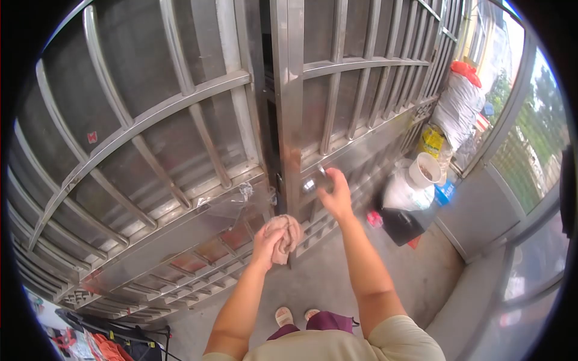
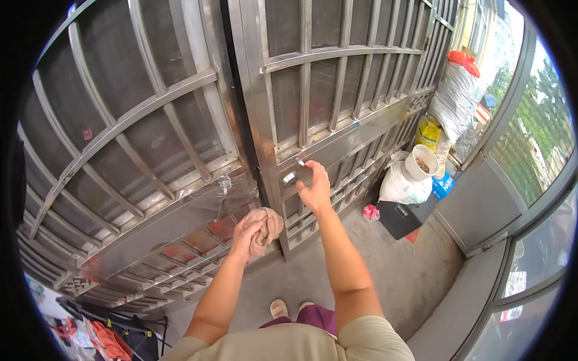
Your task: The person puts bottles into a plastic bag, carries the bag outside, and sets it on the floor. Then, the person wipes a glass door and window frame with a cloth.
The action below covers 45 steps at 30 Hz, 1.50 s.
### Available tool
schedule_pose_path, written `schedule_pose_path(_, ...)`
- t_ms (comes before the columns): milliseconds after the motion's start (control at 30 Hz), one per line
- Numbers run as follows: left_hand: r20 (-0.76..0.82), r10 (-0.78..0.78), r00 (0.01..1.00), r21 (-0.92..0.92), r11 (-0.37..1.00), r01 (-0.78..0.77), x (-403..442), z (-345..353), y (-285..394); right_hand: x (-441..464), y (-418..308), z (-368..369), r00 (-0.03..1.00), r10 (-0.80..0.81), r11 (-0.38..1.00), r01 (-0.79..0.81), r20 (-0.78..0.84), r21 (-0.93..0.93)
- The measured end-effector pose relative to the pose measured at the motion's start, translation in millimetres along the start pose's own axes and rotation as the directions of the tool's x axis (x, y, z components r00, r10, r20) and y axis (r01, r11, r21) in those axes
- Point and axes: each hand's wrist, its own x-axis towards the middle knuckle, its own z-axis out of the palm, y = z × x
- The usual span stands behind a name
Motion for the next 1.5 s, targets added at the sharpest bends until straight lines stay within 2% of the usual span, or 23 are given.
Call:
schedule_pose_path(67,0.077,-0.085,0.993,0.156,0.985,0.072,1.8,-3.6,-2.6,-22.8,-12.2,-27.1,0.994,0.102,0.994,-0.101,-0.023,0.046)
schedule_pose_path(100,0.11,-0.127,0.986,0.235,0.967,0.098,1.1,-3.7,-6.4,-39.2,-16.9,-41.3,0.983,0.172,0.975,-0.16,-0.069,0.154)
schedule_pose_path(167,0.227,-0.096,0.969,0.372,0.928,0.004,3.6,3.0,-19.1,-72.4,-25.1,-65.2,0.944,0.298,0.899,-0.227,-0.141,0.375)
schedule_pose_path(233,0.363,-0.036,0.931,0.487,0.859,-0.157,2.0,22.7,-32.9,-112.9,-45.7,-77.9,0.913,-0.09,0.995,0.104,-0.398,0.014)
schedule_pose_path(267,0.443,-0.179,0.878,0.434,0.9,-0.035,-4.7,35.3,-35.8,-126.7,-65.4,-83.7,0.895,-0.21,0.977,0.181,-0.394,-0.111)
schedule_pose_path(300,0.54,-0.263,0.8,0.505,0.862,-0.057,-6.7,49.5,-44.2,-136.8,-85.2,-87.2,0.87,-0.325,0.939,0.251,-0.37,-0.235)
schedule_pose_path(367,0.672,-0.434,0.6,0.622,0.771,-0.138,-13.3,77.4,-63.4,-148.3,-87.1,-94.2,0.827,-0.309,0.911,0.117,-0.47,-0.395)
schedule_pose_path(433,0.837,-0.361,0.41,0.507,0.794,-0.336,-17.7,92.3,-98.7,-157.6,-57.3,-113.1,0.752,-0.352,0.848,0.005,-0.557,-0.53)
schedule_pose_path(500,0.864,-0.398,0.309,0.493,0.792,-0.361,-17.9,106.2,-113.7,-175.9,-49.3,-141.2,0.745,-0.331,0.807,-0.094,-0.579,-0.583)
schedule_pose_path(567,0.856,-0.466,0.226,0.516,0.804,-0.296,-22.2,121.9,-106.4,-183.2,-61.3,-164.1,0.671,-0.35,0.679,-0.299,-0.653,-0.671)
schedule_pose_path(600,0.853,-0.478,0.21,0.522,0.771,-0.365,-18.5,124.4,-105.3,-186.6,-57.8,-171.4,0.586,-0.341,0.678,-0.389,-0.735,-0.624)
schedule_pose_path(667,0.837,-0.456,0.302,0.527,0.819,-0.226,-8.3,122.0,-116.2,-185.7,-51.8,-185.9,0.414,-0.388,0.634,-0.529,-0.823,-0.565)
schedule_pose_path(700,0.823,-0.445,0.352,0.521,0.839,-0.158,-3.7,124.0,-115.6,-177.0,-48.7,-190.4,0.289,-0.476,0.707,-0.436,-0.831,-0.557)
schedule_pose_path(767,0.775,-0.436,0.457,0.496,0.868,-0.011,6.9,128.2,-108.8,-161.7,-54.4,-181.0,0.356,-0.62,0.67,-0.223,-0.699,-0.708)
schedule_pose_path(800,0.753,-0.413,0.512,0.465,0.885,0.029,13.3,130.6,-104.5,-154.1,-53.9,-166.2,0.463,-0.619,0.673,-0.102,-0.634,-0.732)
schedule_pose_path(867,0.697,-0.378,0.609,0.399,0.911,0.109,26.2,139.1,-91.0,-131.7,-53.7,-142.3,0.815,-0.431,0.765,0.102,-0.387,-0.636)
schedule_pose_path(967,0.584,-0.346,0.734,0.145,0.934,0.325,58.9,149.9,-88.0,-98.1,-17.3,-98.9,0.978,-0.012,0.861,-0.095,-0.207,-0.5)
schedule_pose_path(1033,0.554,-0.325,0.767,0.08,0.937,0.34,89.5,150.5,-87.5,-77.9,23.0,-78.7,0.973,0.205,0.971,-0.216,-0.108,-0.101)
schedule_pose_path(1067,0.505,-0.325,0.8,0.023,0.931,0.364,108.8,149.5,-92.0,-66.1,37.9,-74.2,0.962,0.269,0.961,-0.271,-0.035,-0.054)
schedule_pose_path(1267,0.477,-0.171,0.862,-0.041,0.975,0.217,216.5,187.4,-89.8,28.3,139.2,-55.7,0.956,0.277,0.96,-0.28,0.097,0.022)
schedule_pose_path(1367,0.484,-0.113,0.868,-0.016,0.99,0.138,276.4,209.9,-94.4,81.1,199.5,-47.4,0.967,0.246,0.952,-0.253,0.058,0.173)
schedule_pose_path(1400,0.472,-0.081,0.878,-0.017,0.995,0.101,290.3,225.6,-92.7,100.7,207.6,-52.3,0.98,0.195,0.975,-0.197,0.025,0.1)
schedule_pose_path(1500,0.422,-0.031,0.906,-0.043,0.998,0.054,330.5,261.6,-83.3,153.0,227.0,-62.4,0.989,0.148,0.977,-0.146,-0.002,0.154)
